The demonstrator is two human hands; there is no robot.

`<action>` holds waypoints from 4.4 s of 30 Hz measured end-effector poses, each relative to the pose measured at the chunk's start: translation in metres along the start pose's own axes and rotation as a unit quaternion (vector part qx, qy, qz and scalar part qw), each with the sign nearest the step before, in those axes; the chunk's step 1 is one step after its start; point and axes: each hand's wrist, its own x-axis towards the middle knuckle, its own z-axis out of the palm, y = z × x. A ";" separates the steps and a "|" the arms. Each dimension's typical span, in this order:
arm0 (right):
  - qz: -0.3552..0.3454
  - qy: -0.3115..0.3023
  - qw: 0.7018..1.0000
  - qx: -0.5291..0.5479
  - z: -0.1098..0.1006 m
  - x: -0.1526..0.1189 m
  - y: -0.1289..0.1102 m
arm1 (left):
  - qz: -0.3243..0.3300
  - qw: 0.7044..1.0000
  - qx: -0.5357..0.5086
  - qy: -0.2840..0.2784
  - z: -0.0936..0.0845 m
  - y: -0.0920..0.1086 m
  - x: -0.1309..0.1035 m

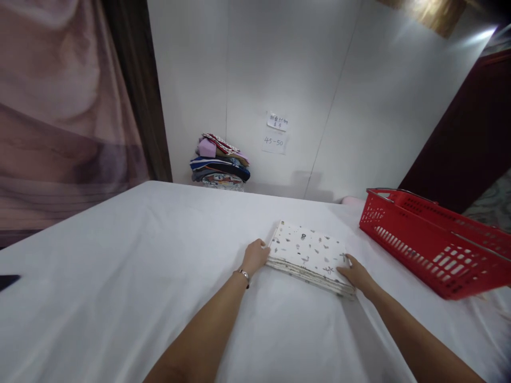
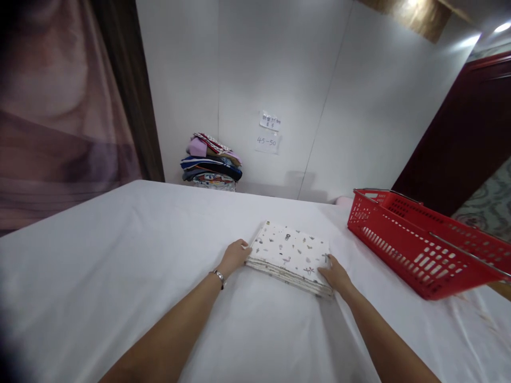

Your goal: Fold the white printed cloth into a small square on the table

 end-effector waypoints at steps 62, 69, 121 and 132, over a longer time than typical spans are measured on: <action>-0.436 -0.046 0.897 -0.049 0.061 -0.100 -0.112 | 0.143 0.984 0.103 -0.005 -0.003 0.029 0.044; -0.475 -0.033 0.875 -0.091 0.070 -0.106 -0.097 | 0.210 0.964 0.152 -0.054 0.019 0.047 0.080; -0.024 0.079 0.983 0.162 -0.062 -0.038 0.060 | 0.520 0.830 0.199 -0.022 0.055 0.028 -0.055; 0.075 -0.042 0.990 0.109 -0.057 0.004 0.044 | 0.501 0.827 0.255 0.022 0.060 0.020 -0.077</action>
